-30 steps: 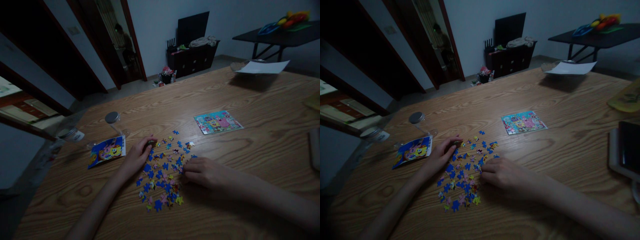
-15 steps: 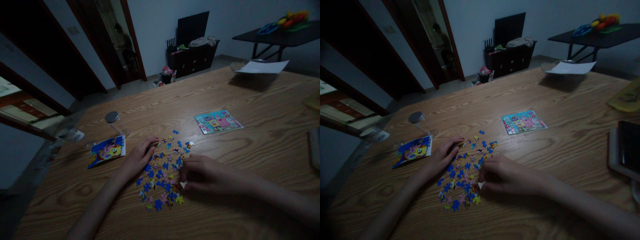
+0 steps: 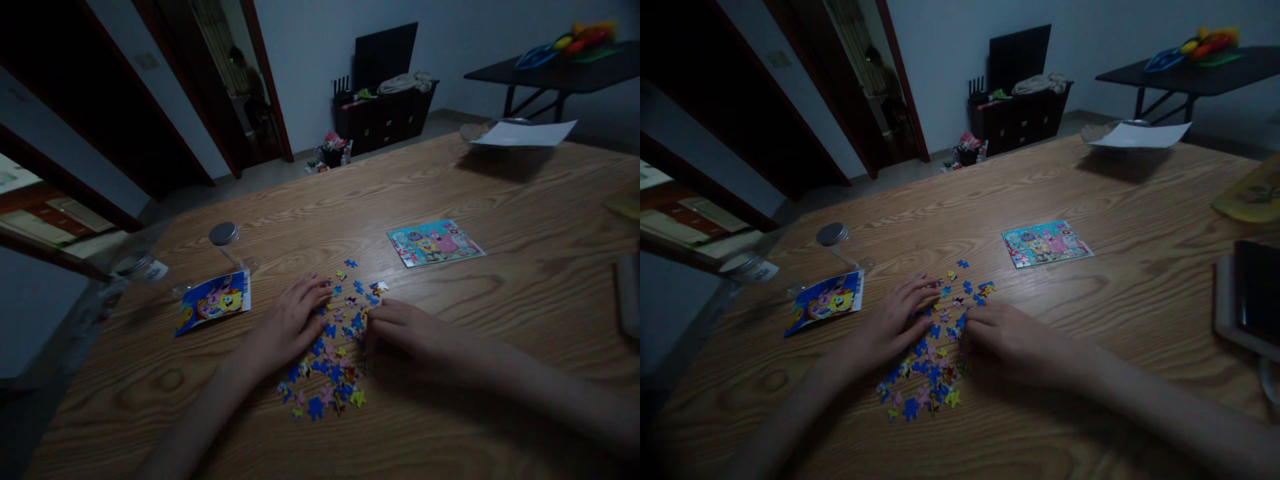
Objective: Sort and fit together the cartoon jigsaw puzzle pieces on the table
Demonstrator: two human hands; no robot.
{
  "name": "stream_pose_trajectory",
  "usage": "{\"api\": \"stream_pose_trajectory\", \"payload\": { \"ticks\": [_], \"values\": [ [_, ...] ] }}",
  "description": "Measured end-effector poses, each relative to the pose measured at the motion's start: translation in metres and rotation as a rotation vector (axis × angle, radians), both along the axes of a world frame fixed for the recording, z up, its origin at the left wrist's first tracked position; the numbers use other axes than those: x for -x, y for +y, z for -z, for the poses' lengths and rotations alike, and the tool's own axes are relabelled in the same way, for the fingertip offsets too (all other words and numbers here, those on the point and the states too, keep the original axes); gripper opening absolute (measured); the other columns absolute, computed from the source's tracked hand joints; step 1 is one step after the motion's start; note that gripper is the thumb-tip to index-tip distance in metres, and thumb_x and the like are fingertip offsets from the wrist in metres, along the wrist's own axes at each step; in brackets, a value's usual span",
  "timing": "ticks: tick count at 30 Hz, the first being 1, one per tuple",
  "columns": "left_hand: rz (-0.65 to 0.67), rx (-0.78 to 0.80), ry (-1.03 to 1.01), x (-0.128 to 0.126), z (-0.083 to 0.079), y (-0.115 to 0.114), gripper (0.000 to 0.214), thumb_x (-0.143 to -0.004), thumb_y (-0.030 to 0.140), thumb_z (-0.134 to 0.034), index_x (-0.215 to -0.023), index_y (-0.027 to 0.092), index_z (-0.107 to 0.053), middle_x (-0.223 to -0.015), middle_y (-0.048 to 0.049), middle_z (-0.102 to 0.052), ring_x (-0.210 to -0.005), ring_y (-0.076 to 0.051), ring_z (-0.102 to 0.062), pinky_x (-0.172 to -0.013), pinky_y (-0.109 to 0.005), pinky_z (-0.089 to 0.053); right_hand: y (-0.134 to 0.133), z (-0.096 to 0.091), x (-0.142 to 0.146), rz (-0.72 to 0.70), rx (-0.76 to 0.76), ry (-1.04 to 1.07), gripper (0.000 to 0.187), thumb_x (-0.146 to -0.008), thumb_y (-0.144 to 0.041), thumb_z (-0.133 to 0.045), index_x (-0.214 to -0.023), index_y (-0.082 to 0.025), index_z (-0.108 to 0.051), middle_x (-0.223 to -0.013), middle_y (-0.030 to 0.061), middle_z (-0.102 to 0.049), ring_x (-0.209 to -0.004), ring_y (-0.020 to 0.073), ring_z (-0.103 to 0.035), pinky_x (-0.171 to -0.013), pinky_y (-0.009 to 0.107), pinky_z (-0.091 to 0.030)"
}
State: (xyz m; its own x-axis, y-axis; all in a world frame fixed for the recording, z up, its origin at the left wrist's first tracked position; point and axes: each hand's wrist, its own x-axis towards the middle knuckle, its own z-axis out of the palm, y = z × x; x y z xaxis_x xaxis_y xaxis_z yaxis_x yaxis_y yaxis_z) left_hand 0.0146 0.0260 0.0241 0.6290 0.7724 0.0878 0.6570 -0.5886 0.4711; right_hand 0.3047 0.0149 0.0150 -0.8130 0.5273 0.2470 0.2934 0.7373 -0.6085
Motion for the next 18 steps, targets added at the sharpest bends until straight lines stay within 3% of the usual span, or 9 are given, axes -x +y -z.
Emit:
{"api": "stream_pose_trajectory", "payload": {
  "ticks": [3,7,12,18],
  "values": [
    [0.026,0.066,0.089,-0.003,-0.014,-0.013,0.069,-0.094,0.051,-0.074,-0.154,0.027,-0.049,-0.171,-0.0131,-0.036,-0.161,-0.036,-0.025,-0.13,-0.062,-0.022,-0.006,0.002,0.002,-0.041,-0.174,-0.028,0.012,-0.105,-0.013,-0.053,-0.102,-0.017,-0.064,-0.095,0.0073,-0.068,-0.084,0.0205,-0.054,-0.077,0.034,-0.042],
    [0.031,0.129,0.115,-0.003,-0.026,-0.031,0.105,-0.079,0.064,-0.084,-0.165,0.033,-0.033,-0.176,-0.0127,-0.023,-0.162,-0.039,-0.018,-0.128,-0.066,-0.021,-0.014,0.01,0.006,-0.048,-0.243,-0.062,0.016,-0.109,-0.016,-0.049,-0.105,-0.016,-0.064,-0.097,0.0085,-0.069,-0.084,0.0218,-0.054,-0.079,0.036,-0.042],
    [0.02,0.24,0.198,-0.009,-0.027,-0.04,0.121,-0.069,0.06,-0.092,-0.167,0.026,-0.03,-0.177,-0.016,-0.011,-0.162,-0.043,-0.011,-0.127,-0.068,-0.022,-0.019,0.021,0.012,-0.023,-0.31,-0.093,0.016,-0.109,-0.021,-0.052,-0.117,-0.017,-0.065,-0.109,0.0098,-0.071,-0.099,0.025,-0.059,-0.092,0.04,-0.045],
    [0.001,0.318,0.335,-0.01,-0.029,-0.035,0.129,-0.067,0.06,-0.092,-0.169,0.023,-0.023,-0.177,-0.017,-0.005,-0.163,-0.042,-0.007,-0.129,-0.064,-0.019,-0.019,0.007,0.014,-0.07,-0.3,-0.123,0.019,-0.107,-0.022,-0.055,-0.12,-0.018,-0.069,-0.114,0.0097,-0.071,-0.105,0.0255,-0.061,-0.096,0.041,-0.045]
  ]
}}
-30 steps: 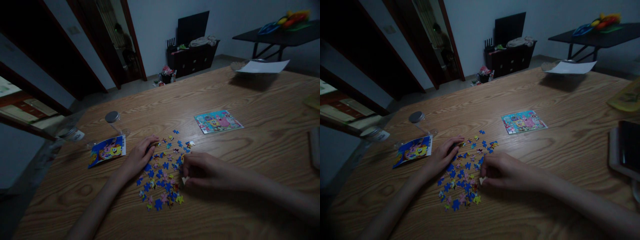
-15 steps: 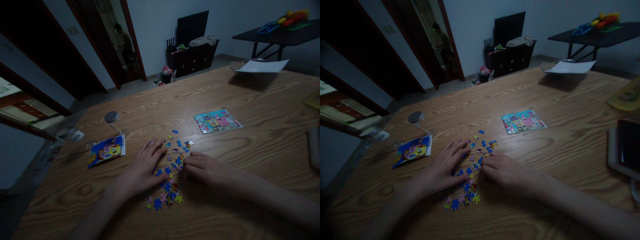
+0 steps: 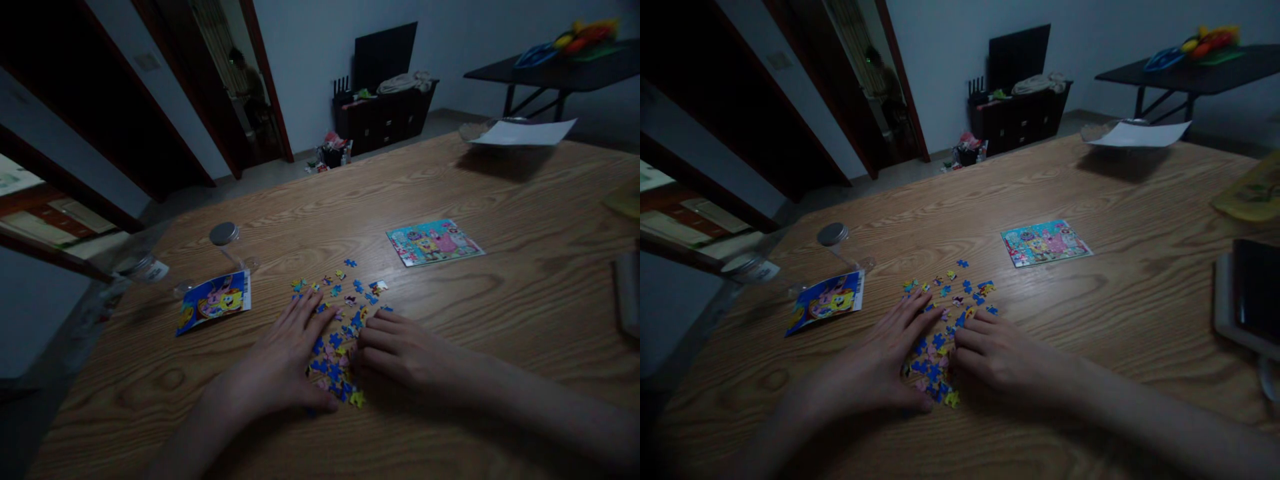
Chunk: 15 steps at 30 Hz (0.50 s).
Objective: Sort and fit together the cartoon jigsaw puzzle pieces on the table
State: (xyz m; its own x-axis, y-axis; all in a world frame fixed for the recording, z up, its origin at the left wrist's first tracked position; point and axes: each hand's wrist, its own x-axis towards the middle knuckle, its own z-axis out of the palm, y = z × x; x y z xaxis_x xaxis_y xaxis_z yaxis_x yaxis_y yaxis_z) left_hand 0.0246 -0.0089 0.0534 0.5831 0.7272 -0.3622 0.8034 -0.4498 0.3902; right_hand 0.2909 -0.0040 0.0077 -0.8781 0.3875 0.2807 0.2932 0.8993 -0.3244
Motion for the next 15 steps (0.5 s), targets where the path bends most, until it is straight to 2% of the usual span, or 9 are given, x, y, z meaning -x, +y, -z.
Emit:
{"api": "stream_pose_trajectory", "payload": {
  "ticks": [6,10,13,15],
  "values": [
    [0.014,0.005,-0.013,0.0052,0.0015,0.0007,0.135,-0.062,0.056,-0.097,-0.17,0.025,-0.022,-0.178,-0.0157,-0.003,-0.162,-0.044,-0.005,-0.129,-0.065,-0.019,-0.0034,-0.0103,0.0003,-0.074,0.003,-0.032,0.027,-0.109,-0.028,-0.053,-0.13,-0.018,-0.067,-0.117,0.0094,-0.069,-0.109,0.0266,-0.058,-0.097,0.042,-0.044],
    [0.03,-0.014,-0.014,0.0008,0.0014,-0.0016,0.133,-0.063,0.057,-0.095,-0.169,0.024,-0.023,-0.177,-0.0168,-0.002,-0.162,-0.044,-0.005,-0.128,-0.065,-0.019,-0.0041,-0.0115,0.0002,-0.095,-0.018,-0.021,0.024,-0.109,-0.028,-0.055,-0.123,-0.018,-0.071,-0.111,0.0076,-0.071,-0.101,0.0244,-0.059,-0.091,0.04,-0.044],
    [0.042,-0.034,-0.022,-0.0007,0.003,-0.0031,0.133,-0.062,0.061,-0.095,-0.169,0.023,-0.025,-0.177,-0.0164,0.001,-0.162,-0.044,-0.004,-0.128,-0.065,-0.02,-0.0051,-0.0118,0.0005,-0.113,-0.035,0.003,0.02,-0.108,-0.028,-0.057,-0.108,-0.018,-0.074,-0.106,0.0071,-0.071,-0.098,0.0239,-0.059,-0.09,0.04,-0.044],
    [0.038,-0.045,-0.025,0.0001,0.0053,-0.0027,0.132,-0.063,0.065,-0.093,-0.168,0.023,-0.025,-0.177,-0.0165,0.0,-0.162,-0.044,-0.003,-0.128,-0.066,-0.019,-0.0063,-0.0115,0.0013,-0.125,-0.034,0.011,0.02,-0.107,-0.028,-0.056,-0.106,-0.018,-0.074,-0.105,0.0076,-0.072,-0.097,0.0237,-0.059,-0.09,0.04,-0.044]
  ]
}}
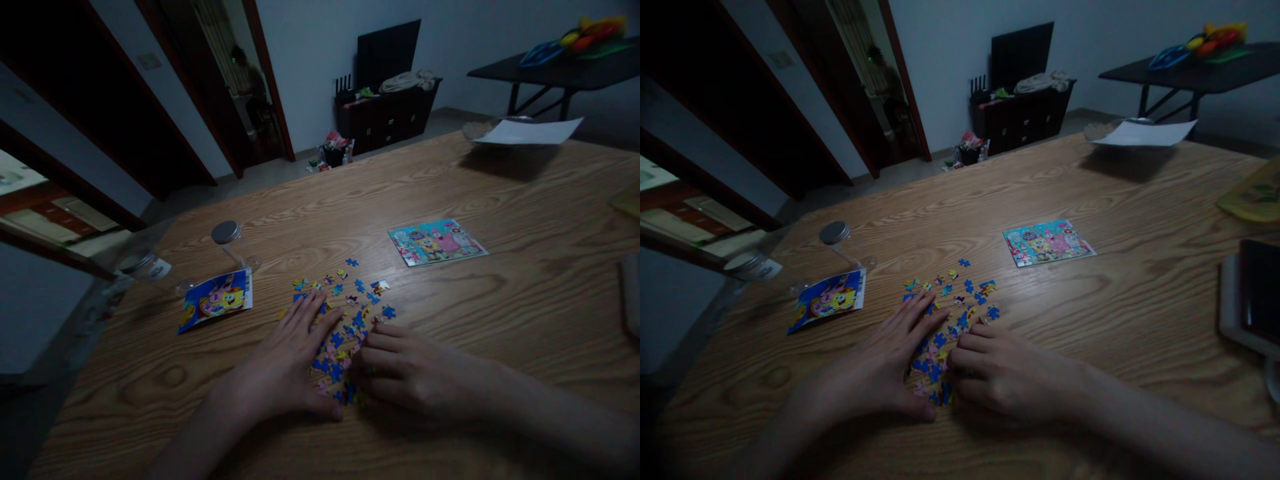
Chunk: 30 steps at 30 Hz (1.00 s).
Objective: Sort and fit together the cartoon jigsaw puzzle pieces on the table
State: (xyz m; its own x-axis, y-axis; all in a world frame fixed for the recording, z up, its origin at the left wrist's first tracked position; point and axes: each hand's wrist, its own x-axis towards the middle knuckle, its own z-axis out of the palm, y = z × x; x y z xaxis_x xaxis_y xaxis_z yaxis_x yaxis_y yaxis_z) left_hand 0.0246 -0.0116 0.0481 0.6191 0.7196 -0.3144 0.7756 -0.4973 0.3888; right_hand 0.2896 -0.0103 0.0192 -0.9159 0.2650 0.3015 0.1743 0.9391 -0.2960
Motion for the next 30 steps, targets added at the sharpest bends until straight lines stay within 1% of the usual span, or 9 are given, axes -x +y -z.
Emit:
{"api": "stream_pose_trajectory", "payload": {
  "ticks": [3,6,9,15,22,24,26,28,30],
  "values": [
    [-0.001,-0.012,-0.001,0.002,0.004,0.003,0.135,-0.063,0.07,-0.091,-0.169,0.023,-0.023,-0.177,-0.0188,-0.001,-0.162,-0.044,-0.003,-0.128,-0.067,-0.017,-0.003,0.001,0.002,0.006,0.025,0.004,0.026,-0.108,-0.03,-0.055,-0.123,-0.017,-0.071,-0.112,0.0092,-0.072,-0.1,0.0247,-0.06,-0.095,0.041,-0.044],
    [-0.005,-0.01,0.008,0.004,0.005,0.005,0.137,-0.061,0.073,-0.09,-0.169,0.022,-0.024,-0.177,-0.0209,-0.002,-0.162,-0.045,-0.002,-0.128,-0.068,-0.015,-0.005,0.0,0.006,-0.008,0.028,0.004,0.033,-0.109,-0.03,-0.051,-0.137,-0.018,-0.065,-0.124,0.0101,-0.07,-0.114,0.0263,-0.06,-0.104,0.043,-0.042],
    [-0.023,-0.009,0.024,0.006,0.005,0.007,0.136,-0.061,0.075,-0.09,-0.168,0.02,-0.027,-0.176,-0.0222,-0.003,-0.161,-0.046,-0.001,-0.127,-0.068,-0.016,-0.006,0.0,0.007,-0.037,0.047,-0.012,0.034,-0.11,-0.035,-0.05,-0.136,-0.02,-0.065,-0.128,0.0085,-0.069,-0.12,0.0258,-0.06,-0.109,0.042,-0.041],
    [-0.038,-0.02,0.024,0.008,0.005,0.008,0.139,-0.058,0.071,-0.093,-0.168,0.022,-0.026,-0.177,-0.021,-0.001,-0.161,-0.046,-0.001,-0.128,-0.067,-0.015,-0.003,0.0,0.004,-0.029,0.041,0.013,0.031,-0.106,-0.044,-0.056,-0.114,-0.019,-0.074,-0.125,0.0093,-0.072,-0.114,0.026,-0.063,-0.103,0.042,-0.046],
    [-0.039,-0.022,0.028,0.007,0.0,0.014,0.133,-0.066,0.075,-0.087,-0.169,0.02,-0.024,-0.177,-0.0203,-0.004,-0.163,-0.043,-0.005,-0.13,-0.063,-0.017,0.0,0.0,0.005,0.044,0.057,-0.016,0.037,-0.107,-0.038,-0.055,-0.136,-0.018,-0.065,-0.136,0.0109,-0.07,-0.124,0.0279,-0.063,-0.11,0.047,-0.046],
    [-0.092,-0.04,0.014,0.015,-0.004,0.015,0.119,-0.078,0.072,-0.08,-0.169,0.022,-0.022,-0.177,-0.018,-0.008,-0.163,-0.041,-0.009,-0.129,-0.062,-0.02,0.01,-0.003,-0.002,0.125,0.055,-0.039,0.047,-0.106,-0.041,-0.057,-0.147,-0.018,-0.057,-0.147,0.0133,-0.064,-0.134,0.0304,-0.058,-0.118,0.053,-0.041],
    [-0.144,-0.05,0.007,0.026,-0.004,0.011,0.106,-0.088,0.071,-0.071,-0.169,0.025,-0.021,-0.178,-0.0153,-0.01,-0.163,-0.04,-0.013,-0.129,-0.061,-0.023,0.022,-0.004,-0.013,0.221,0.039,-0.066,0.073,-0.102,-0.053,-0.061,-0.162,-0.017,-0.04,-0.163,0.0173,-0.048,-0.148,0.0355,-0.045,-0.123,0.059,-0.034],
    [-0.176,-0.042,-0.003,0.04,0.003,0.0,0.111,-0.086,0.076,-0.07,-0.17,0.028,-0.017,-0.178,-0.0139,-0.01,-0.162,-0.042,-0.015,-0.128,-0.062,-0.026,0.035,0.0,-0.026,0.3,0.014,-0.08,0.093,-0.097,-0.066,-0.062,-0.168,-0.02,-0.026,-0.172,0.0179,-0.031,-0.157,0.0392,-0.031,-0.125,0.062,-0.03],
    [-0.207,-0.082,-0.046,0.052,0.017,-0.018,0.119,-0.084,0.077,-0.072,-0.171,0.031,-0.004,-0.178,-0.0135,-0.007,-0.162,-0.043,-0.016,-0.126,-0.064,-0.029,0.044,0.01,-0.037,0.327,-0.004,-0.113,0.106,-0.093,-0.073,-0.063,-0.171,-0.021,-0.014,-0.175,0.0169,-0.023,-0.16,0.041,-0.022,-0.126,0.064,-0.028]
  ]
}}
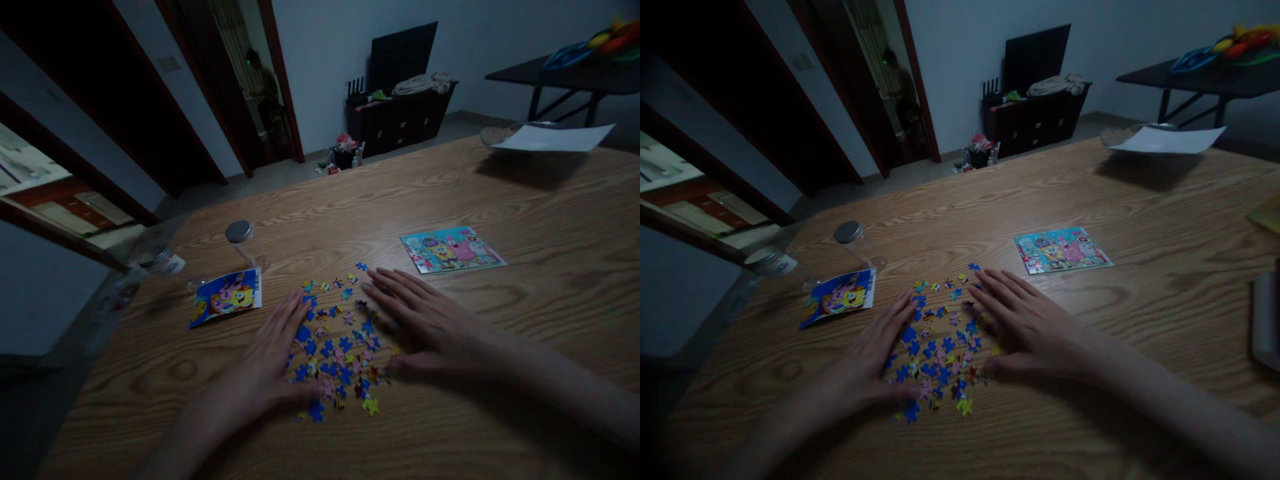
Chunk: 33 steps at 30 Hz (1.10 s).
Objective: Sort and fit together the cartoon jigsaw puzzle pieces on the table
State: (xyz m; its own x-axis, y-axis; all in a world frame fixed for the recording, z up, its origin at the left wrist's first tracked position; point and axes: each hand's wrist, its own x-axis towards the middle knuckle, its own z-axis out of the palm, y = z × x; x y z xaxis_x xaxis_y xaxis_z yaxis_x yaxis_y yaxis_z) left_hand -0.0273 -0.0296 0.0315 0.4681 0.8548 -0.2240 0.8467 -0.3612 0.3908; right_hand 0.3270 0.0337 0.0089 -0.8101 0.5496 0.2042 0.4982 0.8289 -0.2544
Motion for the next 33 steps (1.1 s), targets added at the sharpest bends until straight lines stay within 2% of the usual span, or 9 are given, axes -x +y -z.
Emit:
{"api": "stream_pose_trajectory", "payload": {
  "ticks": [3,6,9,13,16,19,22,28,33],
  "values": [
    [-0.065,-0.147,-0.071,0.006,0.025,-0.031,0.137,-0.079,0.072,-0.08,-0.169,0.031,0.014,-0.178,-0.0173,-0.005,-0.16,-0.048,-0.016,-0.123,-0.069,-0.032,0.003,0.018,-0.004,0.06,0.01,0.01,0.111,-0.093,-0.074,-0.062,-0.171,-0.022,-0.004,-0.177,0.0156,-0.01,-0.16,0.0435,-0.018,-0.126,0.065,-0.029],
    [-0.142,-0.239,-0.069,-0.007,0.041,-0.051,0.132,-0.083,0.07,-0.077,-0.168,0.029,0.016,-0.177,-0.0186,-0.008,-0.16,-0.049,-0.017,-0.124,-0.07,-0.03,-0.004,0.028,0.009,0.131,0.045,0.016,0.098,-0.1,-0.066,-0.056,-0.171,-0.022,-0.004,-0.177,0.0144,-0.007,-0.161,0.0406,-0.017,-0.127,0.061,-0.029],
    [-0.21,-0.268,-0.053,-0.031,0.046,-0.055,0.118,-0.094,0.069,-0.065,-0.168,0.026,0.016,-0.178,-0.0181,-0.008,-0.162,-0.044,-0.014,-0.126,-0.066,-0.031,-0.015,0.025,0.031,0.136,0.072,0.021,0.092,-0.103,-0.065,-0.052,-0.171,-0.02,-0.009,-0.177,0.0154,-0.008,-0.162,0.0374,-0.014,-0.129,0.059,-0.025],
    [-0.189,-0.276,-0.089,-0.059,0.046,-0.043,0.109,-0.1,0.066,-0.057,-0.168,0.025,0.017,-0.178,-0.0173,-0.009,-0.163,-0.039,-0.012,-0.128,-0.063,-0.028,-0.019,0.014,0.053,0.044,0.166,0.044,0.085,-0.108,-0.06,-0.045,-0.171,-0.017,-0.008,-0.177,0.0147,-0.01,-0.163,0.03,-0.014,-0.13,0.051,-0.026],
    [-0.154,-0.258,-0.133,-0.067,0.042,-0.034,0.107,-0.1,0.068,-0.055,-0.168,0.024,0.015,-0.177,-0.0192,-0.011,-0.163,-0.038,-0.012,-0.128,-0.063,-0.028,0.001,0.012,0.057,0.086,0.177,0.07,0.072,-0.112,-0.053,-0.036,-0.17,-0.015,-0.015,-0.177,0.0147,-0.016,-0.163,0.0257,-0.015,-0.131,0.049,-0.027],
    [-0.173,-0.265,-0.164,-0.062,0.036,-0.023,0.091,-0.107,0.061,-0.048,-0.169,0.026,0.008,-0.177,-0.0166,-0.014,-0.164,-0.034,-0.012,-0.129,-0.06,-0.026,0.029,0.016,0.055,0.193,0.083,0.087,0.071,-0.112,-0.055,-0.033,-0.167,-0.012,-0.025,-0.174,0.0194,-0.023,-0.163,0.0316,-0.014,-0.131,0.057,-0.019],
    [-0.189,-0.292,-0.154,-0.043,0.032,-0.003,0.071,-0.112,0.05,-0.039,-0.17,0.025,-0.004,-0.177,-0.013,-0.02,-0.164,-0.029,-0.013,-0.132,-0.057,-0.02,0.039,0.017,0.054,0.151,0.098,0.033,0.076,-0.11,-0.06,-0.035,-0.165,-0.008,-0.032,-0.171,0.022,-0.028,-0.161,0.0333,-0.022,-0.131,0.056,-0.021],
    [-0.026,-0.269,-0.071,-0.016,0.031,0.042,0.054,-0.116,0.039,-0.027,-0.166,0.02,-0.03,-0.174,-0.0088,-0.031,-0.163,-0.021,-0.017,-0.133,-0.048,-0.016,-0.001,0.0,0.059,-0.061,0.23,-0.053,0.083,-0.109,-0.063,-0.037,-0.168,-0.008,-0.019,-0.175,0.0185,-0.017,-0.163,0.0294,-0.013,-0.132,0.052,-0.019],
    [0.082,-0.199,-0.085,-0.025,0.022,0.027,0.056,-0.114,0.047,-0.032,-0.165,0.022,-0.034,-0.174,-0.0079,-0.03,-0.163,-0.022,-0.02,-0.134,-0.048,-0.017,-0.034,0.002,0.042,-0.117,0.244,-0.013,0.111,-0.092,-0.079,-0.058,-0.17,-0.015,-0.012,-0.177,0.0156,-0.009,-0.163,0.0354,-0.008,-0.132,0.056,-0.013]
  ]
}}
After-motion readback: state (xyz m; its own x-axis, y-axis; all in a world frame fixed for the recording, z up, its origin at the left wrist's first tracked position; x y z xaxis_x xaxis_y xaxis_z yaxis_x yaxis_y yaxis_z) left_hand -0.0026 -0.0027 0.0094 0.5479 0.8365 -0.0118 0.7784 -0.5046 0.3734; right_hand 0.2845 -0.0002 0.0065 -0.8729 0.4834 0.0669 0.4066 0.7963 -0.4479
